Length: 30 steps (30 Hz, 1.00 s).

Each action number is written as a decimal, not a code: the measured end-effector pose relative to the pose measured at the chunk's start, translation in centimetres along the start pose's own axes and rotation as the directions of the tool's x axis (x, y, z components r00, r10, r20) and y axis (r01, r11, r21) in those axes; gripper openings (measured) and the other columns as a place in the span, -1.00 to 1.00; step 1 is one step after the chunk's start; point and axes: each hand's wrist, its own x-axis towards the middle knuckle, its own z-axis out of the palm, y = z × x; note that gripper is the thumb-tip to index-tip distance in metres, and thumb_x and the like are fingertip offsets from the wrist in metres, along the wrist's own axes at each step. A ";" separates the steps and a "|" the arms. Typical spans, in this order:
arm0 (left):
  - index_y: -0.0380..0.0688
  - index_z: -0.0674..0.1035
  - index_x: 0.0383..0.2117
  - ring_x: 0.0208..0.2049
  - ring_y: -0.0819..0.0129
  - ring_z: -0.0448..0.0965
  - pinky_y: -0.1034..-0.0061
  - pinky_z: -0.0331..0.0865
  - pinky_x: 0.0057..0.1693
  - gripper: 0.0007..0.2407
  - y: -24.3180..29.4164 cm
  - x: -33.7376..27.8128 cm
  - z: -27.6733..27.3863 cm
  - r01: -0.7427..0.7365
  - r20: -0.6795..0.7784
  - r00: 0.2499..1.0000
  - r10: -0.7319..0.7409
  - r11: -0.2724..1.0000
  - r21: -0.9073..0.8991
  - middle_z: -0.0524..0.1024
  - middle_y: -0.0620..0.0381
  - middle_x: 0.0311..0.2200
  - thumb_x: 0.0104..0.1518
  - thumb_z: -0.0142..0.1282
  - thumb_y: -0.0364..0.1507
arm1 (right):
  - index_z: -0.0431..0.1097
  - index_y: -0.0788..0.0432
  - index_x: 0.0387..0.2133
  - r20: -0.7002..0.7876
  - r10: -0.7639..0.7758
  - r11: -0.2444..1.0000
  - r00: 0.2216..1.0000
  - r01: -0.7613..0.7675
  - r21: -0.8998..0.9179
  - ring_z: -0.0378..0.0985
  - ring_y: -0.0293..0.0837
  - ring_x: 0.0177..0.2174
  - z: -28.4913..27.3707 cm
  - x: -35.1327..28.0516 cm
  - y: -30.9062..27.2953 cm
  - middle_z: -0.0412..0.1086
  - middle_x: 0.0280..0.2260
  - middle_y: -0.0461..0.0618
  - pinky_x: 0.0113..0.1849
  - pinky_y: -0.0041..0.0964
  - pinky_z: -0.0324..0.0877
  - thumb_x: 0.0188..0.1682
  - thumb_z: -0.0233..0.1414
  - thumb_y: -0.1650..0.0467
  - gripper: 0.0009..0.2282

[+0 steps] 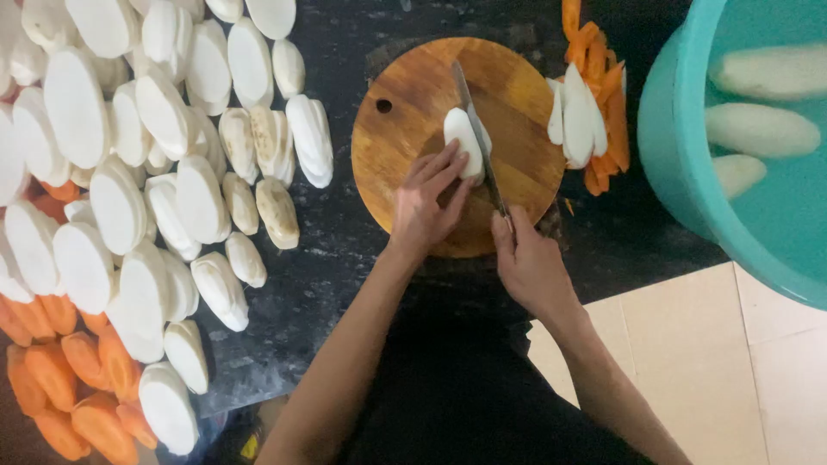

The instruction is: Slicing a large white root vegetable into thin pieces on a wooden cutting board using a knife.

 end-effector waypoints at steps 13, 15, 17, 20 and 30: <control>-0.20 0.67 -0.06 -0.06 -0.02 0.63 0.23 0.61 -0.03 -0.72 2.5 0.0 1.6 -0.029 0.004 1.000 0.029 0.995 0.093 0.52 -0.09 0.10 0.08 0.32 -0.48 | 0.26 0.02 0.20 -0.238 0.188 0.982 0.953 -0.182 0.044 0.46 0.46 -0.05 -4.3 -3.6 1.3 0.46 -0.13 0.45 0.02 0.29 0.33 0.19 -0.27 0.09 -0.56; -0.11 0.57 0.11 -0.02 -0.13 0.59 0.12 0.60 0.02 -0.64 3.0 0.3 2.1 -0.074 0.026 0.997 0.072 0.989 0.129 0.44 -0.16 0.15 0.15 0.10 -0.59 | 0.30 -0.07 0.16 -0.178 0.200 0.980 0.964 -0.192 0.060 0.45 0.41 -0.02 -3.5 -3.8 1.3 0.46 -0.10 0.41 0.06 0.25 0.32 0.15 -0.25 0.03 -0.55; -0.10 0.55 0.14 0.00 -0.14 0.58 0.12 0.58 0.02 -0.62 3.7 0.5 2.0 -0.043 0.034 0.999 0.040 0.993 0.110 0.46 -0.15 0.14 0.15 0.13 -0.56 | 0.30 -0.04 0.18 -0.124 0.214 0.973 0.969 -0.202 0.109 0.43 0.42 0.01 -3.4 -4.3 0.2 0.45 -0.06 0.41 0.08 0.26 0.30 0.14 -0.24 0.01 -0.51; -0.10 0.58 0.10 0.00 -0.08 0.60 0.17 0.57 0.01 -0.61 3.7 0.0 2.6 0.084 0.024 0.996 -0.086 0.994 0.063 0.53 -0.09 0.06 0.10 0.25 -0.42 | 0.30 0.01 0.19 -0.036 0.225 0.966 0.974 -0.218 0.138 0.39 0.44 0.05 -2.5 -4.7 -0.6 0.42 0.00 0.43 0.10 0.29 0.27 0.11 -0.24 0.00 -0.47; -0.07 0.72 -0.16 -0.19 0.09 0.70 0.39 0.66 -0.16 -0.78 3.6 -1.0 -0.7 0.389 -0.051 0.917 -0.395 0.915 -0.104 0.66 0.06 -0.13 0.07 0.35 -0.38 | 0.26 0.03 0.24 0.075 0.124 0.979 0.989 -0.134 0.154 0.38 0.49 0.03 -1.5 -5.8 -2.0 0.41 0.00 0.44 0.08 0.33 0.26 0.09 -0.26 -0.02 -0.42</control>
